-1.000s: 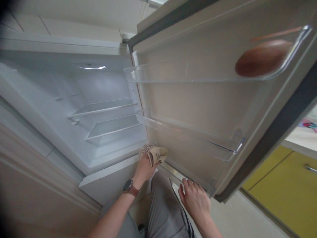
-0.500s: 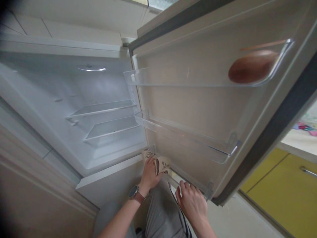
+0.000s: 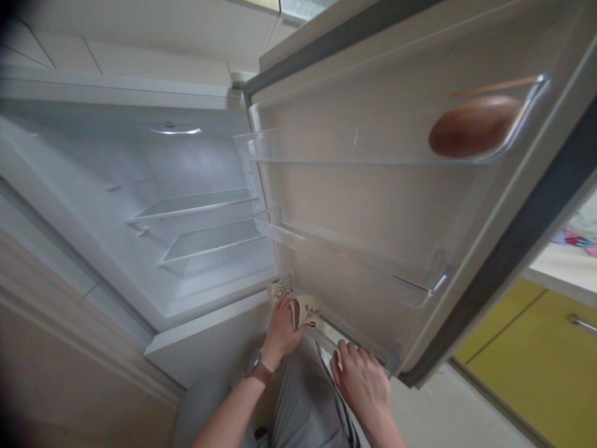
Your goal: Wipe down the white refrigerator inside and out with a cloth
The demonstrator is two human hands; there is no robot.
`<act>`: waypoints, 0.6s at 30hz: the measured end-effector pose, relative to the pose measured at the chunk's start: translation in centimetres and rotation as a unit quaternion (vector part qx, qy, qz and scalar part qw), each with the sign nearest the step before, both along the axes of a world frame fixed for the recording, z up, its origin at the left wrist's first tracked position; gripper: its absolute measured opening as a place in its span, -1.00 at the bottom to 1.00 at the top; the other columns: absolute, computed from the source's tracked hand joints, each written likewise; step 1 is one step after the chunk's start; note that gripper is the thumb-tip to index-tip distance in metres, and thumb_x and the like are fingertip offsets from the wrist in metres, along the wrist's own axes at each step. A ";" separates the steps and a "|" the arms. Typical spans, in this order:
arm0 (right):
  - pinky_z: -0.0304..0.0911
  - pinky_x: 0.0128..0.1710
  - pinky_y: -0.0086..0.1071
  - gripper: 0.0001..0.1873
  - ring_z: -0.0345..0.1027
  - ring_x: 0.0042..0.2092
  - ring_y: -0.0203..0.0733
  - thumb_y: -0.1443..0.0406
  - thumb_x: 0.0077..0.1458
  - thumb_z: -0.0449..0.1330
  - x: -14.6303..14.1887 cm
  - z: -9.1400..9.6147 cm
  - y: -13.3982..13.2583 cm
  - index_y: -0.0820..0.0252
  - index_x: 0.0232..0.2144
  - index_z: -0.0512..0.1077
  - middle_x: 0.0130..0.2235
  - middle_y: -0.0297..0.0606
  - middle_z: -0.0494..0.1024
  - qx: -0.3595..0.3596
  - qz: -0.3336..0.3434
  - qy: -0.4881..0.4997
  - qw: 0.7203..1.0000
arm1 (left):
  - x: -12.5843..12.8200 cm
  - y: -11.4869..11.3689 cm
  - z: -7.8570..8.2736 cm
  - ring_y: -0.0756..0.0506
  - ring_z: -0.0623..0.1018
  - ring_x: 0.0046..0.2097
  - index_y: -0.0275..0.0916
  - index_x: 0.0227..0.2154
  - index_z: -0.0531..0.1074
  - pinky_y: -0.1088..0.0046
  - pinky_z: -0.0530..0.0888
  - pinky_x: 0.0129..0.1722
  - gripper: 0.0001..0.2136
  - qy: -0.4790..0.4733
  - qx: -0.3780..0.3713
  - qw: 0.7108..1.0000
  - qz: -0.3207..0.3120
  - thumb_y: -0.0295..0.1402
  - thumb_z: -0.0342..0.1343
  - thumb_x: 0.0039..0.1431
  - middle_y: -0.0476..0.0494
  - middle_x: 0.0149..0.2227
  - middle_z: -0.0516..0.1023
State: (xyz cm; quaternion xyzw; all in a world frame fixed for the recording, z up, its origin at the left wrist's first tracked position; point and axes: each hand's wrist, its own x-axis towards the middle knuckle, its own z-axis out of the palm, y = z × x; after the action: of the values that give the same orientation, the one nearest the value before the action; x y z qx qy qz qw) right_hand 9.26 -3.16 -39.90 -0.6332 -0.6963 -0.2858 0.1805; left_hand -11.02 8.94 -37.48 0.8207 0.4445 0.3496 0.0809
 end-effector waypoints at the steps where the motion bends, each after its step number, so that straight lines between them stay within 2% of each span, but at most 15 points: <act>1: -0.01 -0.25 -0.27 -0.84 0.46 -0.38 -0.18 0.23 0.30 0.16 0.0 0.0 0.0 0.13 -0.23 0.53 -0.39 -0.32 0.58 0.001 0.000 0.000 1.000 | 0.0 0.0 0.0 -0.27 0.51 0.13 -0.17 -0.05 0.56 -0.05 0.19 0.42 -0.66 0.001 0.000 1.000 0.001 -0.40 0.29 0.07 -0.18 -0.04 0.61; 11: -0.04 -0.26 -0.28 -0.84 0.44 -0.39 -0.20 0.23 0.31 0.15 0.0 0.0 0.0 0.13 -0.24 0.52 -0.40 -0.31 0.58 0.003 -0.006 0.001 1.000 | 0.0 -0.1 0.5 -0.25 0.51 0.15 -0.14 0.00 0.57 -0.03 0.18 0.43 -0.64 -0.004 -0.006 1.000 -0.010 -0.41 0.26 0.10 -0.15 -0.02 0.63; 18: -0.04 -0.26 -0.28 -0.84 0.43 -0.39 -0.20 0.24 0.32 0.14 0.0 0.1 -0.1 0.14 -0.26 0.50 -0.41 -0.31 0.57 -0.001 0.002 -0.001 1.000 | -0.1 -0.1 0.2 -0.30 0.48 0.19 -0.17 0.03 0.56 -0.06 0.18 0.43 -0.60 -0.003 -0.001 1.000 0.000 -0.40 0.30 0.08 -0.20 0.03 0.61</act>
State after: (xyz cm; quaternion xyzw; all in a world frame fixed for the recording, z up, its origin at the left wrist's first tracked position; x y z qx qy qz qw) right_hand 9.23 -3.25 -39.76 -0.6319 -0.6977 -0.2858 0.1797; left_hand -11.08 8.84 -37.30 0.8196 0.4443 0.3520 0.0829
